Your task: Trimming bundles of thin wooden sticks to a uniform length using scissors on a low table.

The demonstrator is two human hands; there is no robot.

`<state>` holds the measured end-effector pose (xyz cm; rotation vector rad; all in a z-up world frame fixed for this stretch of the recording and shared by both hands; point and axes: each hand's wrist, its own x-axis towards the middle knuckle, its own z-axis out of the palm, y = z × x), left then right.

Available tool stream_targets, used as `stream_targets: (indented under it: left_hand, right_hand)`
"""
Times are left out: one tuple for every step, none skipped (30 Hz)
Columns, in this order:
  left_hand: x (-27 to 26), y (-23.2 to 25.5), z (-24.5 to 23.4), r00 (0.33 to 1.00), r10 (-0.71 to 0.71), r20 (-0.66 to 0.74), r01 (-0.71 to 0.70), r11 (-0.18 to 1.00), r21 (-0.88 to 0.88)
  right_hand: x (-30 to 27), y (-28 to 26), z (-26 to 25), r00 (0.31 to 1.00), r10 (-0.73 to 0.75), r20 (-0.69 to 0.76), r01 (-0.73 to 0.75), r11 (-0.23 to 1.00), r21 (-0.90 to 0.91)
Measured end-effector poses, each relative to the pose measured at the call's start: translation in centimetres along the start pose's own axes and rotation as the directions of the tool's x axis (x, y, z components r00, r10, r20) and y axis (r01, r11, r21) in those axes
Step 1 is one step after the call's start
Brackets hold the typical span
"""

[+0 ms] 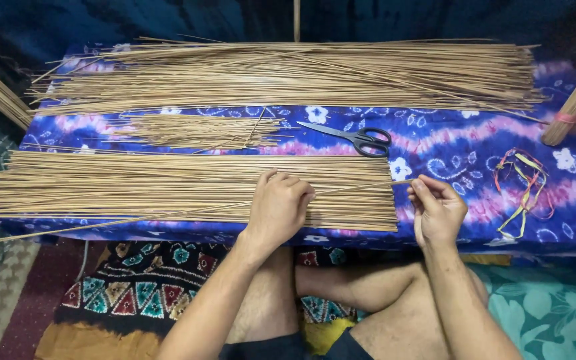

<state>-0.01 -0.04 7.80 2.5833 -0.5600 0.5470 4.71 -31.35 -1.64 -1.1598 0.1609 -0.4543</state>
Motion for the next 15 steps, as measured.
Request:
stream_targets:
  left_hand:
    - [0.05,-0.09,0.22,1.000,0.001,0.002,-0.001,1.000,0.000]
    - [0.07,-0.17,0.45,1.000,-0.010,0.021,0.011,1.000,-0.009]
    - [0.07,-0.26,0.67,0.999,-0.022,0.040,0.023,1.000,-0.019]
    - [0.14,-0.29,0.59,0.999,-0.021,0.044,0.022,1.000,-0.020]
    - [0.22,-0.32,0.52,0.998,-0.032,0.054,0.033,0.999,-0.022]
    - [0.27,-0.30,0.53,0.997,-0.041,0.067,0.043,0.999,-0.027]
    - [0.23,-0.46,0.65,0.997,-0.039,0.073,0.041,0.999,-0.029]
    - [0.21,-0.60,0.77,0.996,-0.044,0.082,0.047,0.998,-0.033]
    - [0.19,-0.75,0.87,0.995,-0.050,0.091,0.053,0.998,-0.036]
    - [0.20,-0.52,0.69,0.994,-0.047,0.096,0.051,0.998,-0.039]
    - [0.21,-0.31,0.48,0.995,-0.051,0.086,0.055,0.997,-0.051]
    - [0.33,-0.14,0.19,0.996,-0.055,0.073,0.059,0.996,-0.060]
    - [0.39,-0.23,0.24,0.996,-0.052,0.075,0.057,0.997,-0.061]
    - [0.40,-0.36,0.26,0.996,-0.051,0.078,0.056,0.997,-0.051]
    - [0.40,-0.49,0.27,0.995,-0.051,0.081,0.054,0.998,-0.042]
  right_hand:
    - [0.04,0.04,-0.03,1.000,0.001,-0.002,-0.001,1.000,0.001]
    - [0.01,0.09,-0.09,1.000,0.000,-0.003,0.000,1.000,0.004]
    - [-0.03,0.15,-0.16,1.000,-0.001,-0.004,0.001,1.000,0.006]
    - [-0.05,0.13,-0.05,1.000,0.001,-0.008,-0.001,1.000,0.006]
    - [-0.05,0.13,0.05,1.000,-0.003,-0.002,0.003,1.000,0.007]
    - [-0.14,0.12,0.01,1.000,-0.007,0.001,0.007,1.000,0.006]
    - [-0.13,0.34,-0.13,1.000,-0.005,-0.006,0.005,1.000,0.005]
    - [-0.05,0.51,-0.26,1.000,-0.012,0.007,0.012,1.000,-0.005]
    - [0.01,0.68,-0.38,1.000,-0.018,0.020,0.018,1.000,-0.015]
    - [-0.07,0.70,-0.45,1.000,-0.017,0.014,0.017,1.000,-0.017]
    - [-0.16,0.70,-0.49,1.000,-0.015,0.023,0.016,1.000,-0.011]
    - [-0.09,0.68,-0.38,0.999,-0.016,0.034,0.016,1.000,-0.003]
    - [-0.16,0.56,-0.37,0.999,-0.017,0.031,0.017,1.000,-0.003]
    - [-0.22,0.47,-0.30,0.999,-0.018,0.036,0.018,1.000,-0.002]
    - [-0.29,0.37,-0.21,0.999,-0.020,0.042,0.020,1.000,-0.001]
